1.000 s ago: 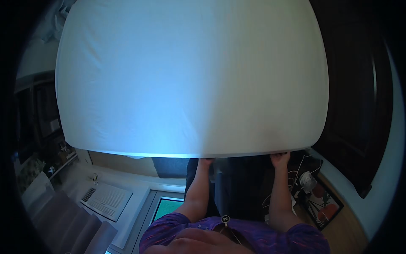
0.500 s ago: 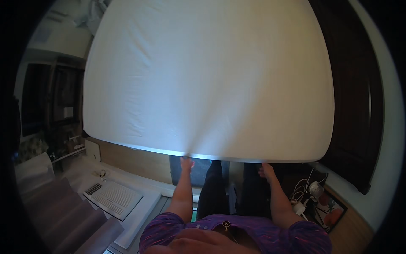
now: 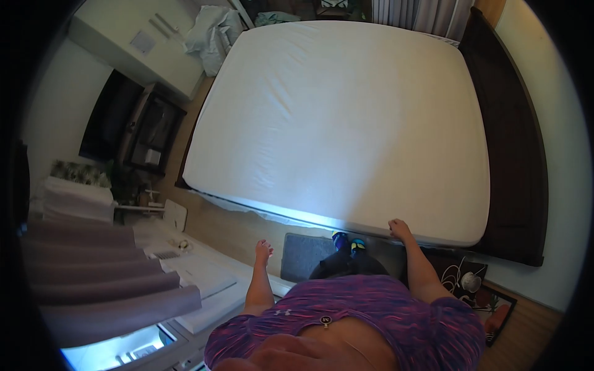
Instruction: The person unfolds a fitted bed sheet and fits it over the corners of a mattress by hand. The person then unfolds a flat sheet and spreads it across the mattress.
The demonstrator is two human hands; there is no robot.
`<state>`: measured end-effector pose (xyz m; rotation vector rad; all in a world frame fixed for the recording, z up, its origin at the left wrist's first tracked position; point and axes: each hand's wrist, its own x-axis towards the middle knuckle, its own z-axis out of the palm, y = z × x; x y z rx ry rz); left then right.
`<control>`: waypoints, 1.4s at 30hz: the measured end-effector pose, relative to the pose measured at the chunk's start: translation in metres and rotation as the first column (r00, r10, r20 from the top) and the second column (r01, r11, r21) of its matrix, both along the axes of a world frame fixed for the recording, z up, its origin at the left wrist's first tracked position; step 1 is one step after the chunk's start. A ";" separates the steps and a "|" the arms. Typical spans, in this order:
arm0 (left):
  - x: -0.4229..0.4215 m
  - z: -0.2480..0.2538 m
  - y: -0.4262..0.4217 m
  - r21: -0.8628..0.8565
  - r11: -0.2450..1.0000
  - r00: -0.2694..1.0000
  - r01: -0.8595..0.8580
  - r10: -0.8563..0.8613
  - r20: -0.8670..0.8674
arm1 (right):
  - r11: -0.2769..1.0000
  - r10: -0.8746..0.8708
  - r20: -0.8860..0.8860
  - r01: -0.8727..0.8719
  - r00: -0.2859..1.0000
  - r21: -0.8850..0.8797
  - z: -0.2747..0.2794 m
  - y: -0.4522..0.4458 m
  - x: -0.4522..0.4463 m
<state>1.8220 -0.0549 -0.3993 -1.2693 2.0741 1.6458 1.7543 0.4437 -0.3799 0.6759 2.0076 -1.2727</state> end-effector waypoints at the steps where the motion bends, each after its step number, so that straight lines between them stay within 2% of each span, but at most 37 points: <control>1: 0.019 0.007 0.005 0.024 1.000 0.998 0.011 -0.012 0.056 | 1.000 0.004 0.002 -0.004 1.000 0.006 0.007 -0.001 -0.005; 3: 0.058 0.014 0.011 0.046 0.999 0.992 0.001 -0.007 0.125 | 0.995 0.075 0.010 -0.075 0.997 0.073 0.007 0.000 -0.014; 5: 0.085 0.019 0.016 0.152 0.983 0.960 0.101 -0.137 0.243 | 0.995 0.071 -0.010 -0.070 0.997 0.068 0.002 -0.004 -0.019; 6: 0.093 0.021 0.014 0.152 0.985 0.962 0.079 -0.115 0.246 | 0.997 0.049 -0.034 -0.047 0.998 0.063 0.000 -0.008 -0.022; 8: 0.107 0.023 0.002 0.163 0.971 0.942 0.175 -0.214 0.260 | 0.997 0.058 -0.009 -0.058 0.998 0.044 0.004 -0.022 -0.024; 9: 0.112 0.027 -0.005 0.163 0.974 0.942 0.159 -0.199 0.271 | 0.999 0.041 0.014 -0.041 0.999 0.025 0.004 -0.031 -0.021; 11: 0.105 0.047 -0.017 0.114 0.989 0.985 0.098 -0.113 0.127 | 0.997 0.078 0.051 -0.078 0.996 -0.012 0.005 -0.055 -0.017; 14: 0.086 0.053 -0.059 0.153 0.987 0.999 0.044 -0.048 0.024 | 0.989 0.146 0.061 -0.144 0.987 -0.033 0.008 -0.112 -0.028; 16: 0.071 0.060 -0.093 0.148 0.989 0.999 0.026 -0.020 -0.043 | 0.955 0.292 0.055 -0.289 0.955 -0.067 0.004 -0.169 -0.039; 18: 0.066 0.069 -0.129 0.142 0.989 0.995 0.032 -0.018 -0.100 | 0.911 0.401 -0.011 -0.400 0.916 -0.101 -0.003 -0.237 -0.054; 20: 0.052 0.077 -0.170 0.173 0.985 0.975 -0.026 0.063 -0.213 | 0.850 0.507 -0.108 -0.517 0.855 -0.107 -0.009 -0.312 -0.070; 21: 0.049 0.080 -0.193 0.183 0.983 0.972 -0.028 0.069 -0.224 | 0.800 0.589 -0.060 -0.592 0.806 -0.098 -0.006 -0.351 -0.083; 23: 0.055 0.084 -0.230 0.206 0.978 0.975 -0.035 0.079 -0.209 | 0.729 0.659 -0.216 -0.682 0.720 -0.051 -0.001 -0.417 -0.100; 25: 0.060 0.096 -0.270 0.208 0.978 0.983 -0.027 0.064 -0.172 | 0.742 0.625 -0.397 -0.669 0.672 0.035 0.022 -0.470 -0.107; 26: 0.062 0.101 -0.289 0.216 0.975 0.988 -0.056 0.085 -0.131 | 0.759 0.607 -0.388 -0.650 0.693 0.026 0.027 -0.486 -0.108; 28: 0.063 0.108 -0.328 0.218 0.973 0.993 -0.073 0.092 -0.076 | 0.792 0.482 -0.475 -0.598 0.736 -0.122 0.033 -0.513 -0.109; 29: 0.060 0.111 -0.347 0.212 0.974 0.993 -0.076 0.093 -0.075 | 0.789 0.506 -0.441 -0.605 0.741 -0.111 0.031 -0.517 -0.110; 31: 0.046 0.116 -0.381 0.205 0.977 0.995 -0.060 0.076 -0.070 | 0.767 0.607 -0.369 -0.640 0.704 0.042 0.018 -0.514 -0.108; 33: 0.021 0.123 -0.415 0.218 0.973 0.983 -0.082 0.115 -0.142 | 0.548 0.831 -0.165 -0.729 0.531 0.410 -0.032 -0.504 -0.111; 34: 0.007 0.126 -0.433 0.215 0.974 0.984 -0.070 0.103 -0.146 | 0.544 0.809 -0.052 -0.713 0.585 0.443 -0.038 -0.496 -0.108; 35: -0.009 0.130 -0.451 0.214 0.976 0.982 -0.043 0.081 -0.172 | 0.499 0.809 0.050 -0.729 0.586 0.469 -0.032 -0.494 -0.106; 38: -0.055 0.150 -0.507 0.182 0.982 0.977 0.040 0.000 -0.213 | 0.584 0.675 0.181 -0.668 0.715 0.461 -0.030 -0.512 -0.115; 40: -0.085 0.163 -0.552 0.147 0.983 0.972 0.111 -0.077 -0.221 | 0.708 0.531 0.293 -0.607 0.795 0.362 -0.002 -0.549 -0.136; 41: -0.098 0.168 -0.574 0.123 0.986 0.973 0.110 -0.081 -0.215 | 0.767 0.443 0.249 -0.508 0.861 0.393 -0.031 -0.566 -0.147; 42: -0.109 0.172 -0.594 0.104 0.989 0.975 0.108 -0.084 -0.207 | 0.773 0.437 0.174 -0.467 0.883 0.430 -0.034 -0.590 -0.158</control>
